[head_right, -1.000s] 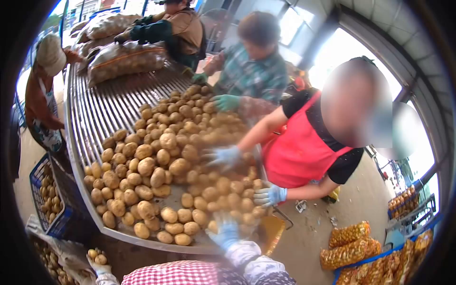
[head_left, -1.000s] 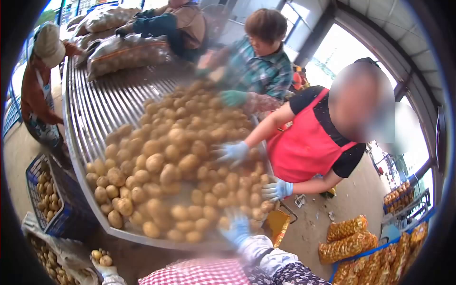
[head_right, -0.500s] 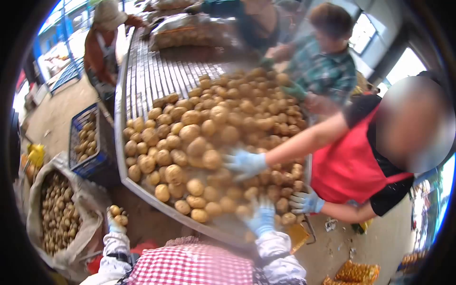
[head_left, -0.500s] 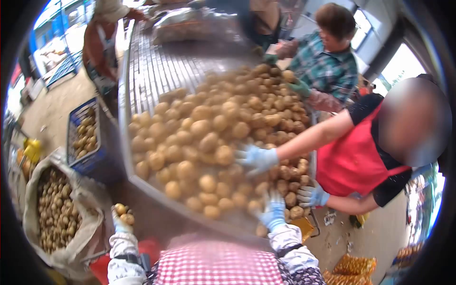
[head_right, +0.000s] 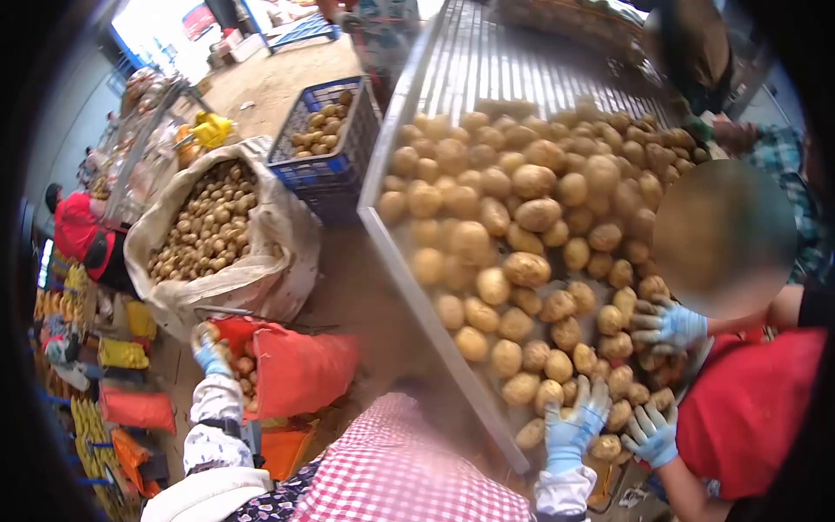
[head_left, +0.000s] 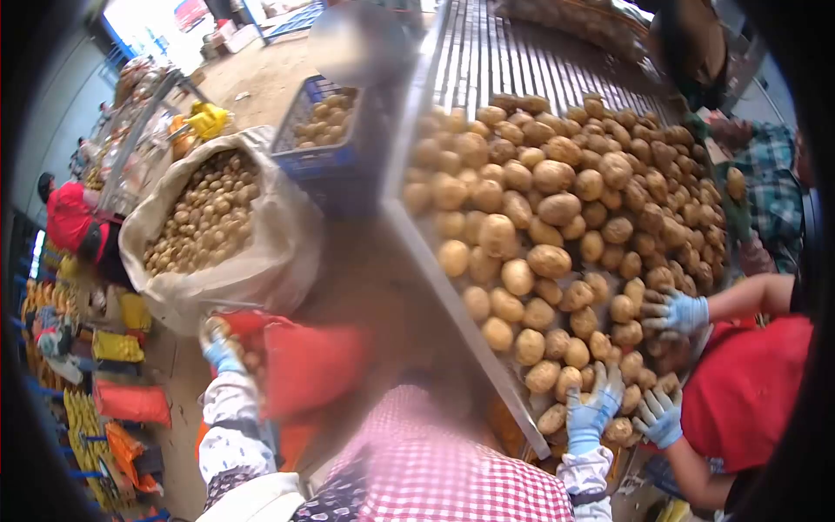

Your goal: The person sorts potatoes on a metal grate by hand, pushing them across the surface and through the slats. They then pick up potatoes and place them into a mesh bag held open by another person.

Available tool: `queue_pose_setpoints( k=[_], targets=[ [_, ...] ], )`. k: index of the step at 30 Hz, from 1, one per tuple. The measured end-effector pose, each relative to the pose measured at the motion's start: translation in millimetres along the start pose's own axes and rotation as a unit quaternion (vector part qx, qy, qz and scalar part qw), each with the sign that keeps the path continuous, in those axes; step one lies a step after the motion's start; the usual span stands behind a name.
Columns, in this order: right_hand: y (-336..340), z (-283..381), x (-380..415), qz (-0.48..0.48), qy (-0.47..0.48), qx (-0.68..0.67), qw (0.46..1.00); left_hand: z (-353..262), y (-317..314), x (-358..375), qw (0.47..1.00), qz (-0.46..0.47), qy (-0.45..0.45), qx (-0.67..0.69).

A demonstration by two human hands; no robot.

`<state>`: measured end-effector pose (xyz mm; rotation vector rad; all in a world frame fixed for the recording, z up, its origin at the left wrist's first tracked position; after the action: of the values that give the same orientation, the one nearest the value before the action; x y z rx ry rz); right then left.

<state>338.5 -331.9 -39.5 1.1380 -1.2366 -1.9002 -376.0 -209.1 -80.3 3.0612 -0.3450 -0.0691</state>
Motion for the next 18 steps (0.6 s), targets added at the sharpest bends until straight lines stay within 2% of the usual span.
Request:
queue_pose_setpoints(
  k=[1,2,3,5,7,8,9,10,11,12,13,14,15,16,18],
  targets=[
    [-2,-1,1,-0.024,0.009,-0.010,1.000,-1,19,-4,0.997,-0.046,-0.011,-0.067],
    [-4,0,2,-0.037,0.009,-0.012,0.999,92,57,-113,0.983,0.023,-0.165,-0.081],
    [-5,1,0,-0.029,0.011,-0.008,0.999,89,73,-108,0.887,-0.025,-0.179,-0.426],
    [-5,7,-1,0.003,0.040,0.036,0.999,36,41,-17,0.748,-0.091,-0.176,-0.633],
    [13,13,-2,-0.009,0.094,0.003,0.995,59,4,7,0.711,-0.012,-0.359,-0.605],
    [18,3,0,-0.025,0.070,-0.068,0.995,9,-31,89,0.733,0.032,-0.369,-0.570],
    [22,-8,4,-0.043,0.046,-0.140,0.988,30,-54,101,0.746,0.100,-0.530,-0.392],
    [26,-19,8,-0.062,0.020,-0.212,0.975,-10,-84,170,0.746,0.183,-0.563,-0.305],
    [42,-25,13,-0.149,0.022,-0.207,0.967,-31,-106,227,0.739,0.255,-0.580,-0.229],
    [54,-33,24,-0.180,-0.036,-0.227,0.956,-58,-124,286,0.716,0.326,-0.599,-0.150],
    [63,-42,37,-0.212,-0.094,-0.245,0.941,-80,-138,333,0.674,0.434,-0.590,-0.099],
    [62,-56,58,-0.208,-0.199,-0.274,0.917,-91,-143,378,0.633,0.493,-0.595,-0.053],
    [61,-67,78,-0.206,-0.300,-0.302,0.881,-109,-142,419,0.565,0.578,-0.583,-0.086],
    [66,-65,87,-0.227,-0.326,-0.325,0.858,-109,-146,455,0.500,0.620,-0.603,-0.042],
    [73,-67,115,-0.182,-0.367,-0.296,0.863,-110,-146,512,0.387,0.704,-0.596,-0.005]
  ],
)
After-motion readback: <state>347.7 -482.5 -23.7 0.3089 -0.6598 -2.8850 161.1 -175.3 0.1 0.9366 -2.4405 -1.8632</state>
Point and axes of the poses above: each hand's wrist, its own x-axis away from the middle knuckle, its own y-axis out of the back of the hand, z = x × y, the point moved 2 cm from there along -x, towards the middle knuckle, and after that the axes turned 15 degrees about -z, right-handed, at the moved point
